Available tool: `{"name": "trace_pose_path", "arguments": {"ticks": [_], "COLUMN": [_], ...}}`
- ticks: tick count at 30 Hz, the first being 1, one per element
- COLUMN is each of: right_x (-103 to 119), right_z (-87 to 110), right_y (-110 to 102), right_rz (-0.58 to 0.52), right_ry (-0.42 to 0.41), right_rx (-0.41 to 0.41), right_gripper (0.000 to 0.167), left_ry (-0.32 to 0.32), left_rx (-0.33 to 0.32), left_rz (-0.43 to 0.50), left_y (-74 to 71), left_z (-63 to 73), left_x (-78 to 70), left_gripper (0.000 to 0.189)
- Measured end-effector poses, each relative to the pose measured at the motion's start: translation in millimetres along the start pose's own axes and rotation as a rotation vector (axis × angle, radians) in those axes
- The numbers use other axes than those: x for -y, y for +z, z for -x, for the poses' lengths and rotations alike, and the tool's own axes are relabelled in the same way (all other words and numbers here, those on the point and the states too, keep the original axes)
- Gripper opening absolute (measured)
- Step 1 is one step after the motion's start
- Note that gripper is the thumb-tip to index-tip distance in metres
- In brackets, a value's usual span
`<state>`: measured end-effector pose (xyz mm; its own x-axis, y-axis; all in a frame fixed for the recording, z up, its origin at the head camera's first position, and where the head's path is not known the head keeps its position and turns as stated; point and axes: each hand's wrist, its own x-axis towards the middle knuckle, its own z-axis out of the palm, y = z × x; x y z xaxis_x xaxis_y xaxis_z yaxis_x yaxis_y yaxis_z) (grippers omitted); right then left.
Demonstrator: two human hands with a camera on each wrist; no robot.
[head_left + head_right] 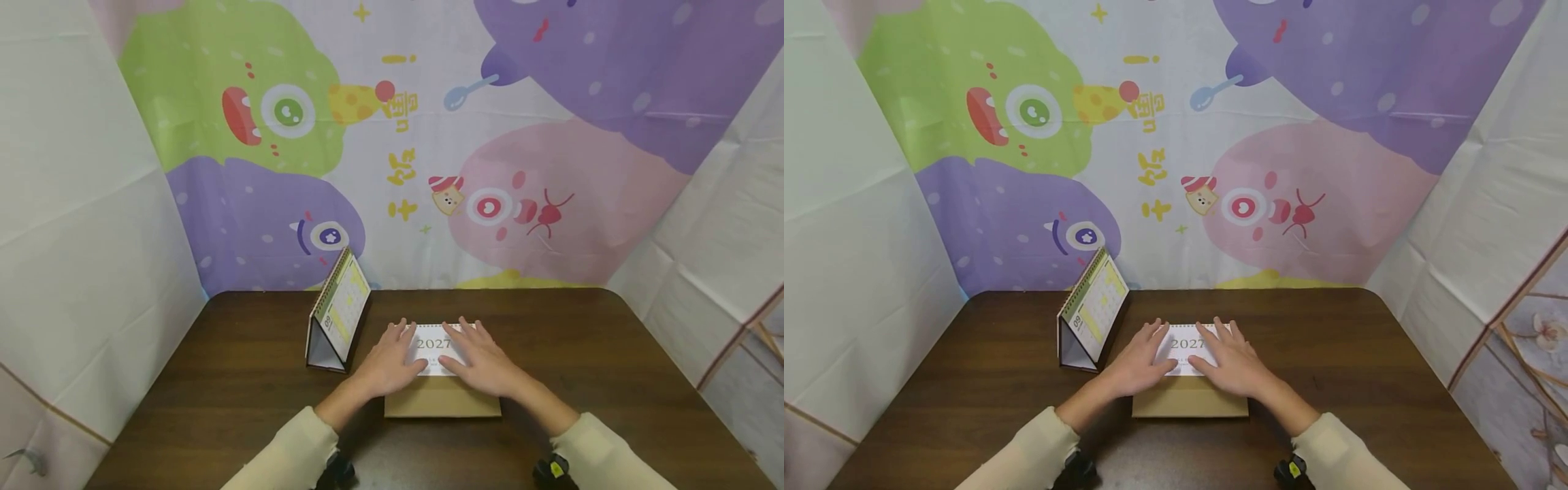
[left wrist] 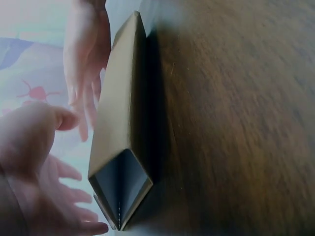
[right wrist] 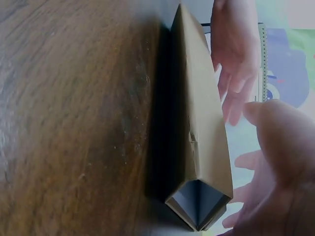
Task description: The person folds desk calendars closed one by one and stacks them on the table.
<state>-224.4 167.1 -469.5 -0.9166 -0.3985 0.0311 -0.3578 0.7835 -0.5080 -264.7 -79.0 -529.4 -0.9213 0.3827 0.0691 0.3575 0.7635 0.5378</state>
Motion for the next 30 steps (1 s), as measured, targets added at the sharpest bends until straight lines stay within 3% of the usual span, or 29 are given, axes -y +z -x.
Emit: {"name": "trace_pose_path", "arguments": {"ticks": [3, 6, 10, 19, 30], "right_x": [-1, -2, -10, -10, -9], "right_z": [0.7, 2.4, 2.3, 3.5, 4.4], "right_y": [3, 5, 10, 12, 14], "right_rz": [0.032, 0.034, 0.013, 0.033, 0.094], "right_ry": [-0.009, -0.001, 0.008, 0.022, 0.036], "right_rx": [0.039, 0.082, 0.101, 0.141, 0.179], "right_gripper": [0.073, 0.075, 0.08, 0.085, 0.084], "left_ry": [0.051, 0.092, 0.094, 0.064, 0.047], "left_rx": [0.063, 0.134, 0.219, 0.252, 0.274], "left_rz": [-0.023, -0.056, -0.079, -0.101, -0.16], "left_y": [-4.8, -19.8, -31.6, -15.2, -29.4], "left_z": [6.7, 18.3, 27.8, 24.3, 36.6], "left_x": [-3.6, -17.9, -28.5, -12.0, -32.2], "left_gripper": [0.093, 0.096, 0.105, 0.116, 0.112]}}
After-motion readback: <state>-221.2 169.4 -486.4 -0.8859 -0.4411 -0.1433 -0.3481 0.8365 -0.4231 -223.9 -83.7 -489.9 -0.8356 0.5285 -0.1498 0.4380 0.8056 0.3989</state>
